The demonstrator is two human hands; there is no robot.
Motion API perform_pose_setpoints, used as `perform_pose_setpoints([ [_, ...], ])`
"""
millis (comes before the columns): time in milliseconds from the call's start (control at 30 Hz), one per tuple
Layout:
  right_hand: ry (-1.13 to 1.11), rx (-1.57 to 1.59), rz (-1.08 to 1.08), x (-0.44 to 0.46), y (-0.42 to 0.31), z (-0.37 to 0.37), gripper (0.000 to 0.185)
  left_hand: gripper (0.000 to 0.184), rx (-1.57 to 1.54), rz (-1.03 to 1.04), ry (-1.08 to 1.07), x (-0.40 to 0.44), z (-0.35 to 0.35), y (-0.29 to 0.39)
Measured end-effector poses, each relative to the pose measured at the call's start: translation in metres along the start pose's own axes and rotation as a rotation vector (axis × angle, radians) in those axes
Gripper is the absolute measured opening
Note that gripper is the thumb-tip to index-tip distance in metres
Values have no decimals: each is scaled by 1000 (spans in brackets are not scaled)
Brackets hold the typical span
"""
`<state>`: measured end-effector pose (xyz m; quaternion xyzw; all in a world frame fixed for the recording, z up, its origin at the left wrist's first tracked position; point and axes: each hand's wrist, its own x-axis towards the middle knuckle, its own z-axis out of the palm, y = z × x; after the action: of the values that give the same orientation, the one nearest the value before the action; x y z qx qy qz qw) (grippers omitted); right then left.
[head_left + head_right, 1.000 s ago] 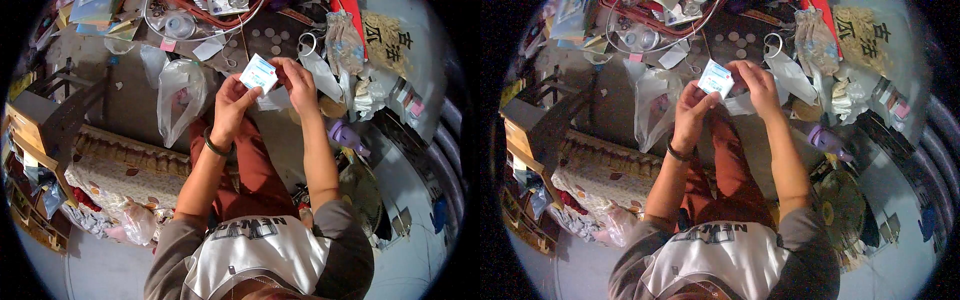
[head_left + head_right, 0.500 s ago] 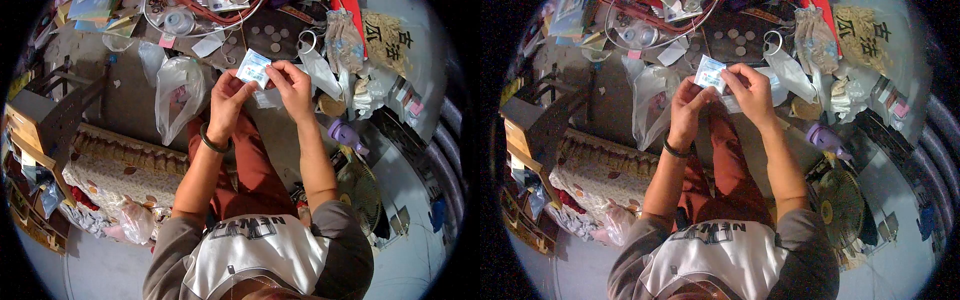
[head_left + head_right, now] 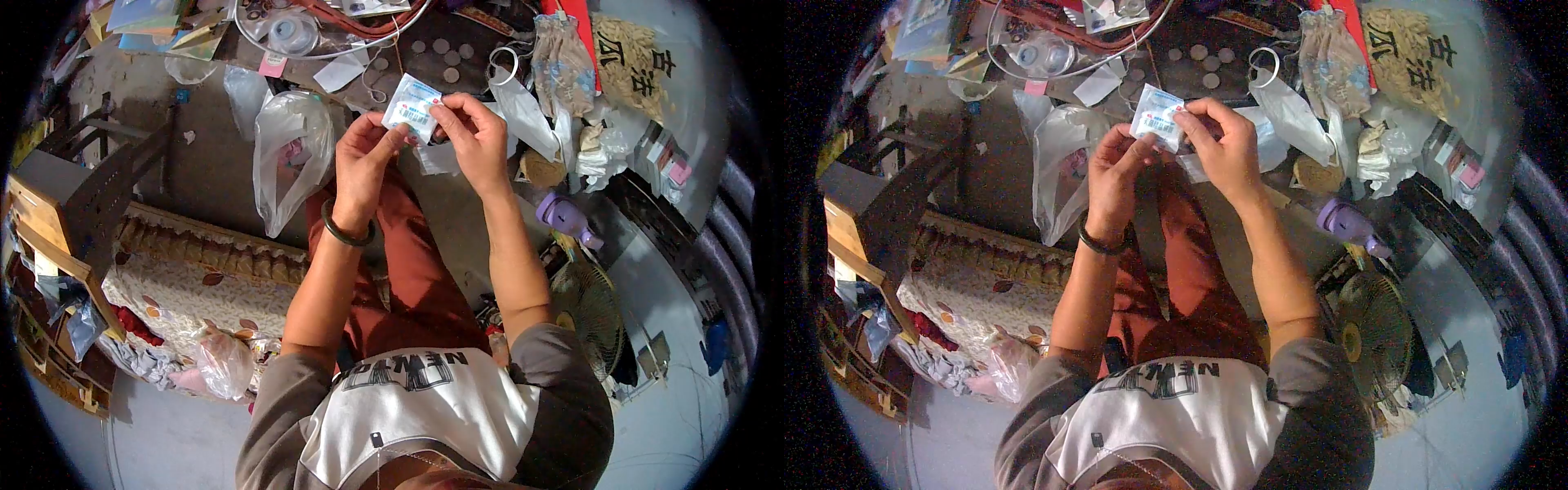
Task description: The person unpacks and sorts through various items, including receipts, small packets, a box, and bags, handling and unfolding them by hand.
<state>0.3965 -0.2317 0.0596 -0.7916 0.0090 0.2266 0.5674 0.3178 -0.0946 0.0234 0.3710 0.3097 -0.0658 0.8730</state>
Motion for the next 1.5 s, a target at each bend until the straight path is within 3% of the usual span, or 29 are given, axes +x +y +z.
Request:
perform_pose_setpoints([
  [233, 45, -255, -333, 5, -16, 6, 9, 8, 73, 32, 80, 2, -3, 10],
  [600, 269, -262, -810, 49, -67, 47, 9, 16, 108, 140, 303, 11, -31, 11],
  [833, 388, -335, -815, 90, -68, 69, 8, 16, 69, 135, 299, 12, -36, 6],
  [967, 356, -554, -788, 108, -63, 92, 10, 16, 92, 156, 285, 12, -41, 1],
  [1200, 332, -672, -787, 123, -74, 105, 12, 13, 92, 161, 305, 11, -40, 12],
  [1233, 55, -787, -493, 110, -112, 98, 20, 13, 107, 177, 299, 12, -41, 10],
  [1333, 71, -742, -526, 115, -112, 97, 17, 12, 154, 294, 284, 18, -44, 2],
  [1400, 166, -510, -632, 93, -127, 89, 13, 17, 451, 374, 412, 27, -49, 0],
  [1500, 289, -370, -681, 81, -83, 64, 6, 26, 747, 436, 565, 41, -46, 9],
])
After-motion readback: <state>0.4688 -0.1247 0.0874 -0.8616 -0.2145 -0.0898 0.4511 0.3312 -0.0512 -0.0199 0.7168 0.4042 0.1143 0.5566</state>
